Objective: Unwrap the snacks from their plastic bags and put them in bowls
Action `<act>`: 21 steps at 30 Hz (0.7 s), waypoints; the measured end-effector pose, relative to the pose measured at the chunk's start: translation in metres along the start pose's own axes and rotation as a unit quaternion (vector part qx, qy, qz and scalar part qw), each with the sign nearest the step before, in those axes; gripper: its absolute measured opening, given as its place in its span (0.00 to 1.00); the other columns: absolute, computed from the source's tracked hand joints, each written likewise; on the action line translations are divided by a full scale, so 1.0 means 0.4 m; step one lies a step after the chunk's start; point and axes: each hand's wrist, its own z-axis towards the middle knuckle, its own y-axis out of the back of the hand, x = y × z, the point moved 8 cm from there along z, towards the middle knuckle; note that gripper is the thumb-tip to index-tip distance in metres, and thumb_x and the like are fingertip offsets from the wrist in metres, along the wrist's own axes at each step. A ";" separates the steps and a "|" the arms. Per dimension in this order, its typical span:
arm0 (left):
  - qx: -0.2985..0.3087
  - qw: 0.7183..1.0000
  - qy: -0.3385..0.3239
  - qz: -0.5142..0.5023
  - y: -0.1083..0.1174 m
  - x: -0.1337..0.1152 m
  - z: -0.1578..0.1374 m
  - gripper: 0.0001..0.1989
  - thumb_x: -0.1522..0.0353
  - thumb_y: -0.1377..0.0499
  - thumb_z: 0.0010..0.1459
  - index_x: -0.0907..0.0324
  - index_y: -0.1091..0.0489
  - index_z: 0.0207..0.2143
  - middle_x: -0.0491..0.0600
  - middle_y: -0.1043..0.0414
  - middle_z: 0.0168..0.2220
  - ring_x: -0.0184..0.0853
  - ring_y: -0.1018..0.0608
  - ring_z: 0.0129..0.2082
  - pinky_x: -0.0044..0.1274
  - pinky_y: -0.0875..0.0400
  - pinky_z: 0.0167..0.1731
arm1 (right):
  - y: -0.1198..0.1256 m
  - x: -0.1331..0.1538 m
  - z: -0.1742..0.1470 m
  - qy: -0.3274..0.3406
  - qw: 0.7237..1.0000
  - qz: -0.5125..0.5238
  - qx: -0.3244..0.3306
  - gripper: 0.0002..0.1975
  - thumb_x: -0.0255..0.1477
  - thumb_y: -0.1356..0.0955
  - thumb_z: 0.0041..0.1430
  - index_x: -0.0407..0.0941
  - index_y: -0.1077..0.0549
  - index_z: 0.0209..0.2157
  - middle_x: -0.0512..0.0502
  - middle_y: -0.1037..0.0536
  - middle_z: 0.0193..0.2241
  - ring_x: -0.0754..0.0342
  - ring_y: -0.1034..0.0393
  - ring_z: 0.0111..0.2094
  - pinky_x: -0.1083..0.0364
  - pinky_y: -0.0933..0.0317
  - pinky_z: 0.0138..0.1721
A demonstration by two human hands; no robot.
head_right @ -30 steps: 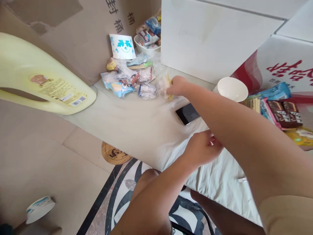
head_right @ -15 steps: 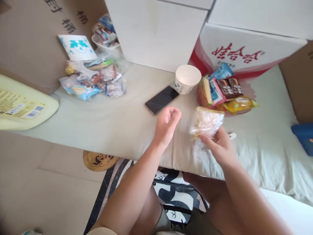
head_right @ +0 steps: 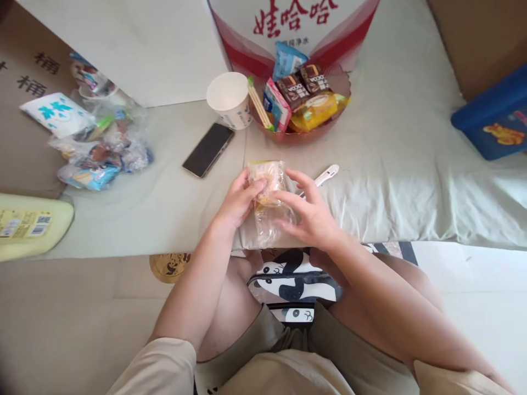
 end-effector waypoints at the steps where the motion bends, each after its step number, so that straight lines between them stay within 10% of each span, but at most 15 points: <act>1: 0.000 0.999 -0.027 0.017 -0.010 -0.004 0.001 0.27 0.54 0.28 0.48 0.55 0.29 0.46 0.50 0.20 0.42 0.40 0.18 0.41 0.29 0.24 0.41 | 0.007 0.009 0.005 0.006 1.000 -0.001 -0.004 0.07 0.34 0.29 0.60 0.52 0.24 0.41 0.40 0.26 0.54 0.40 0.30 0.56 0.40 0.32 0.54; 5: 0.014 0.991 -0.108 0.083 -0.053 -0.016 0.002 0.29 0.51 0.28 0.49 0.55 0.31 0.47 0.52 0.23 0.46 0.43 0.20 0.48 0.31 0.26 0.49 | 0.032 -0.002 0.028 -0.046 0.998 0.039 -0.020 0.06 0.32 0.33 0.64 0.49 0.26 0.32 0.46 0.22 0.32 0.50 0.25 0.35 0.49 0.30 0.39; 14: 0.133 0.984 -0.071 0.096 -0.106 0.019 -0.009 0.42 0.51 0.24 0.39 0.53 0.35 0.54 0.54 0.26 0.53 0.46 0.22 0.54 0.34 0.27 0.53 | 0.050 -0.081 0.020 -0.214 0.972 0.023 -0.092 0.10 0.29 0.31 0.51 0.49 0.37 0.33 0.49 0.27 0.30 0.53 0.33 0.30 0.52 0.35 0.33; 21: -0.091 0.990 -0.100 0.026 0.029 -0.013 0.015 0.30 0.60 0.27 0.42 0.50 0.33 0.48 0.48 0.23 0.47 0.41 0.20 0.50 0.30 0.25 0.45 | 0.078 -0.119 0.034 -0.174 0.984 -0.009 -0.025 0.17 0.25 0.37 0.56 0.49 0.28 0.47 0.40 0.22 0.49 0.41 0.28 0.51 0.39 0.35 0.53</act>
